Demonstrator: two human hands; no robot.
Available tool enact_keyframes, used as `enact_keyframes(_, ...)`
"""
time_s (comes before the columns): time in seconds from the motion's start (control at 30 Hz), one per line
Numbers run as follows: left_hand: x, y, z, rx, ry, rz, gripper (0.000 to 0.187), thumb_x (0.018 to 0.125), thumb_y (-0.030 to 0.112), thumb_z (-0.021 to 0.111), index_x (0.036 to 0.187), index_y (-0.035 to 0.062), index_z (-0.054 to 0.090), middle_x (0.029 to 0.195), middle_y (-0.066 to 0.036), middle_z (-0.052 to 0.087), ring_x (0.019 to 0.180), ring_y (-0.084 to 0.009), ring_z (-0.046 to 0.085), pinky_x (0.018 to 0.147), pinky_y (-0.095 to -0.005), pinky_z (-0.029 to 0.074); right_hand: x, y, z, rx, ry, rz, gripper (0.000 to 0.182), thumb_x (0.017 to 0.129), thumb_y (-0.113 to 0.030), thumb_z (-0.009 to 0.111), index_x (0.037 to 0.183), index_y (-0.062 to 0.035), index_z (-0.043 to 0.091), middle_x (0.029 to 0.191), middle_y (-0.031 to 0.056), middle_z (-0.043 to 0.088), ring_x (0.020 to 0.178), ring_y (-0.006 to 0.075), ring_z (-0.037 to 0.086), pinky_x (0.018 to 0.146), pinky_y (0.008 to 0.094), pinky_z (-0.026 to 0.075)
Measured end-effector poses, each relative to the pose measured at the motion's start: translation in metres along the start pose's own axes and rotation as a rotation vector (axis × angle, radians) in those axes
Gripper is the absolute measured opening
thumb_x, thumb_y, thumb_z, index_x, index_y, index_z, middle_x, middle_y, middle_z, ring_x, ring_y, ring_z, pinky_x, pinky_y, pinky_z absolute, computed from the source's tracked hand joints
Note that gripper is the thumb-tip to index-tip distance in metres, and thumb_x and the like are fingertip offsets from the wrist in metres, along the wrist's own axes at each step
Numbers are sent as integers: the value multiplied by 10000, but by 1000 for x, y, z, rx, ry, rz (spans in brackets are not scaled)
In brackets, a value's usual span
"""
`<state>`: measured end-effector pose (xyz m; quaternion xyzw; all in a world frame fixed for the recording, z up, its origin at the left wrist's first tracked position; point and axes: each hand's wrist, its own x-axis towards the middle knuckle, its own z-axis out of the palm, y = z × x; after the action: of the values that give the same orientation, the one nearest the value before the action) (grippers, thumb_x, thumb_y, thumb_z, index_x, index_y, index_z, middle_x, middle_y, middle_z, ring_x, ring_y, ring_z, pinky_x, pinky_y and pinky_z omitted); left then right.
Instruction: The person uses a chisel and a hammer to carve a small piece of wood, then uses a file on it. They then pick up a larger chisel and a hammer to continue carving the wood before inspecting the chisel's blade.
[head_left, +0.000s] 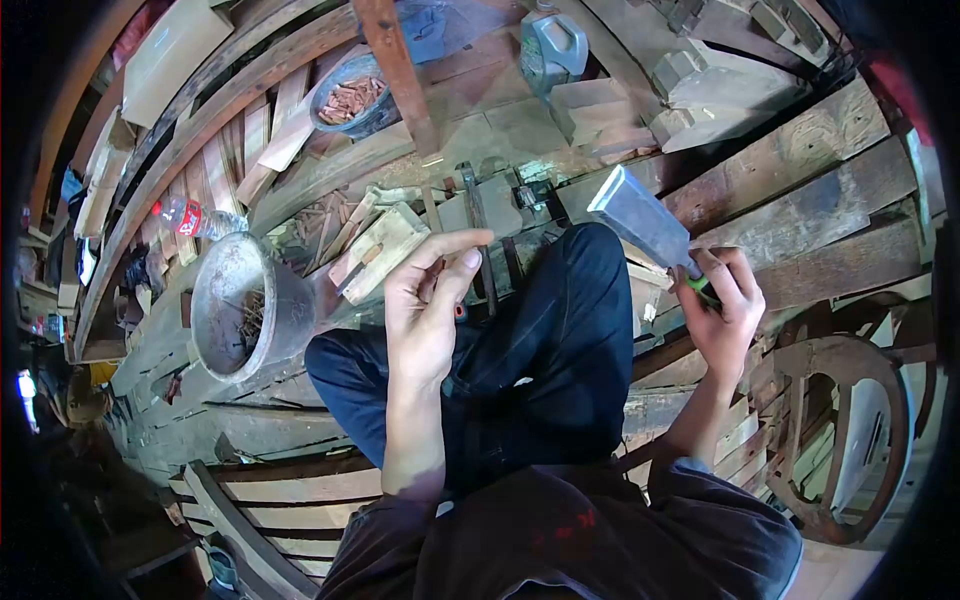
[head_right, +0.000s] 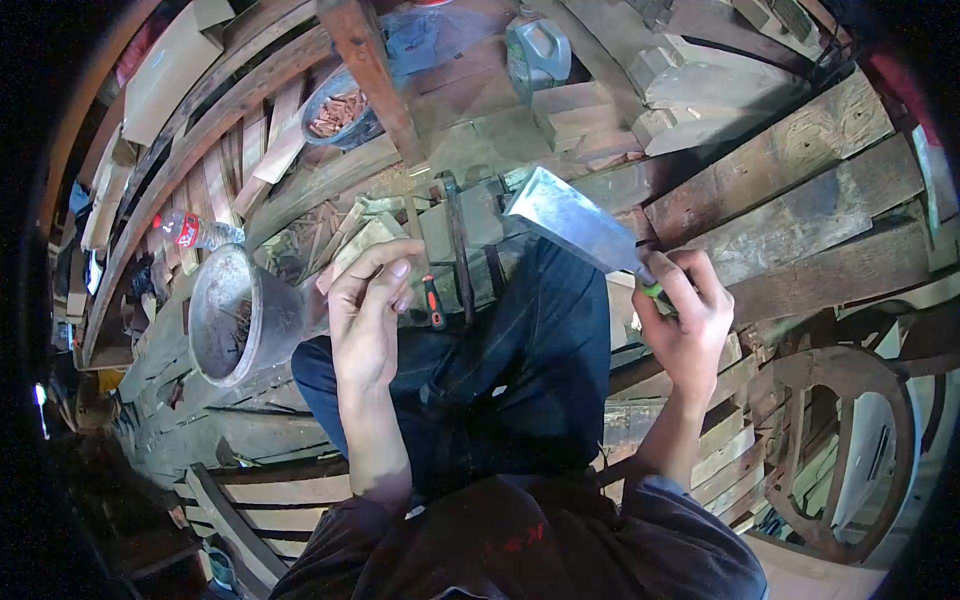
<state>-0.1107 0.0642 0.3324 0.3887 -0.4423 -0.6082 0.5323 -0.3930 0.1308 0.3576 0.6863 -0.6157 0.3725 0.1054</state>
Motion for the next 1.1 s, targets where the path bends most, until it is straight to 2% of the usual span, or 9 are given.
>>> enact_keyframes(0.17, 55, -36, 21, 226, -39, -46, 235, 946, 94, 579, 1123, -29, 672, 722, 70, 456, 630, -29, 348, 557, -208, 270, -7, 34, -3, -61, 8, 117, 343, 652, 31, 729, 977, -64, 679, 833, 93, 600, 696, 285, 630, 622, 347, 511)
enact_keyframes(0.23, 99, -82, 15, 199, -49, -151, 234, 944, 122, 606, 1117, -17, 680, 774, 66, 533, 615, -22, 352, 544, -197, 278, -13, 49, -6, -58, -3, 173, 347, 666, 30, 731, 999, -51, 675, 849, 106, 610, 712, 288, 638, 632, 347, 512)
enact_keyframes(0.37, 166, -142, 12, 33, -90, -242, 180, 925, 207, 664, 1059, 111, 736, 899, 71, 637, 635, 2, 365, 564, -179, 271, -21, 77, -8, -103, 2, 243, 343, 685, 30, 726, 1015, -46, 675, 875, 107, 625, 720, 286, 644, 635, 349, 511)
enact_keyframes(0.7, 222, -145, 58, 125, -175, -264, 276, 915, 190, 685, 1104, -10, 667, 913, 53, 628, 606, -5, 355, 562, -183, 297, -36, 115, -9, -149, -16, 353, 343, 684, 29, 721, 1015, -46, 675, 847, 103, 594, 694, 270, 628, 623, 334, 507)
enact_keyframes(0.73, 226, -148, 60, 152, -166, -256, 250, 880, 272, 731, 1010, 58, 725, 778, 92, 576, 628, -5, 376, 556, -193, 289, -37, 118, -9, -142, -15, 346, 345, 685, 30, 721, 1018, -46, 673, 844, 103, 592, 690, 270, 626, 620, 333, 507)
enact_keyframes(0.83, 238, -150, 69, 277, -175, -298, 323, 878, 265, 737, 1043, -5, 673, 791, 65, 555, 598, -4, 361, 543, -187, 294, -38, 121, -8, -135, -27, 357, 349, 684, 31, 722, 1020, -46, 670, 835, 105, 585, 680, 272, 622, 618, 335, 508)
enact_keyframes(0.87, 243, -150, 76, 372, -172, -301, 383, 857, 351, 752, 994, 2, 677, 729, 66, 507, 587, -18, 373, 534, -211, 309, -38, 121, -8, -137, -35, 366, 350, 683, 32, 723, 1020, -46, 668, 832, 105, 583, 677, 274, 621, 619, 337, 509)
enact_keyframes(0.97, 279, -187, 78, 641, -219, -387, 441, 853, 433, 734, 1035, 33, 699, 781, 47, 515, 674, -34, 412, 589, -229, 340, -41, 121, -8, -133, -50, 402, 349, 675, 28, 727, 1012, -43, 667, 830, 105, 581, 681, 277, 622, 619, 339, 508)
enact_keyframes(1.1, 290, -196, 75, 430, -380, -519, 418, 888, 454, 684, 1128, 113, 711, 941, 50, 510, 808, -55, 412, 691, -229, 351, -43, 119, -15, -133, -49, 391, 343, 677, 30, 728, 1007, -40, 666, 836, 107, 586, 699, 278, 628, 631, 338, 506)
